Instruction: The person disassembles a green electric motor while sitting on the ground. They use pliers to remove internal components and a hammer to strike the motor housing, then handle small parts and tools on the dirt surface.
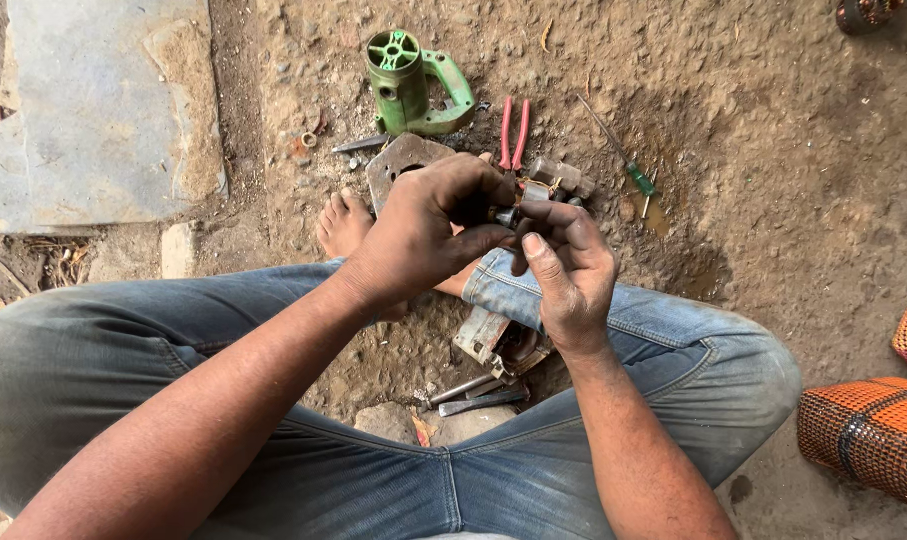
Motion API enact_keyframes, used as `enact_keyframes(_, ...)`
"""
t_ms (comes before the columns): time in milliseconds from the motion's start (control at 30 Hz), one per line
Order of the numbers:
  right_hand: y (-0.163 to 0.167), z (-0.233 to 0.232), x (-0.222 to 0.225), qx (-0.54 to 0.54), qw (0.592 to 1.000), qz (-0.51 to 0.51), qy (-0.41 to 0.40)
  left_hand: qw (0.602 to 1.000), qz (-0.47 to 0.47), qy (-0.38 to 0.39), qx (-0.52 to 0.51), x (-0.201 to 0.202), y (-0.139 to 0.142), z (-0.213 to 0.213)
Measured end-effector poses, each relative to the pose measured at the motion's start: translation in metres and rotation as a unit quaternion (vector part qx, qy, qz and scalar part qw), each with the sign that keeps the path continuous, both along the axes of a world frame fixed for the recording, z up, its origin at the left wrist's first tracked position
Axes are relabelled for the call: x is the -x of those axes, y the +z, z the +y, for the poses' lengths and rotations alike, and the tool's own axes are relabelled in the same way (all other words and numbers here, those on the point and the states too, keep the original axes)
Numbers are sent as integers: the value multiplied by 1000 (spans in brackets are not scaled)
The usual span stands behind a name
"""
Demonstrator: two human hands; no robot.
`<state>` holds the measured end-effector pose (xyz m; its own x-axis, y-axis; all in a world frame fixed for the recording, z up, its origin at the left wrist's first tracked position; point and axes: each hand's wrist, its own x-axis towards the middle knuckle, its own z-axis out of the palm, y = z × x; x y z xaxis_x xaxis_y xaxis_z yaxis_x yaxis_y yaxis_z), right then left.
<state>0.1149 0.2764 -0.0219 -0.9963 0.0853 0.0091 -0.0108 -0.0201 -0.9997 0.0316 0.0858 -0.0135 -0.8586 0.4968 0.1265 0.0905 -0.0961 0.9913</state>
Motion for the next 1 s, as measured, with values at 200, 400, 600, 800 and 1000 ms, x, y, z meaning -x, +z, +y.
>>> enact_keyframes(200,-2,-1,3,63,997,-33,-4,988,122,25,88,-3,2,1)
enact_keyframes(400,-6,4,5,206,975,-81,-11,995,91,4,46,-4,-2,1)
enact_keyframes(600,-14,4,2,224,969,-107,-23,995,72,5,72,-5,-3,2)
enact_keyframes(800,-18,5,1,224,967,-119,-30,994,67,-7,89,-4,-5,2)
enact_keyframes(1000,-18,6,0,210,970,-123,-20,997,55,-10,54,-8,-10,5)
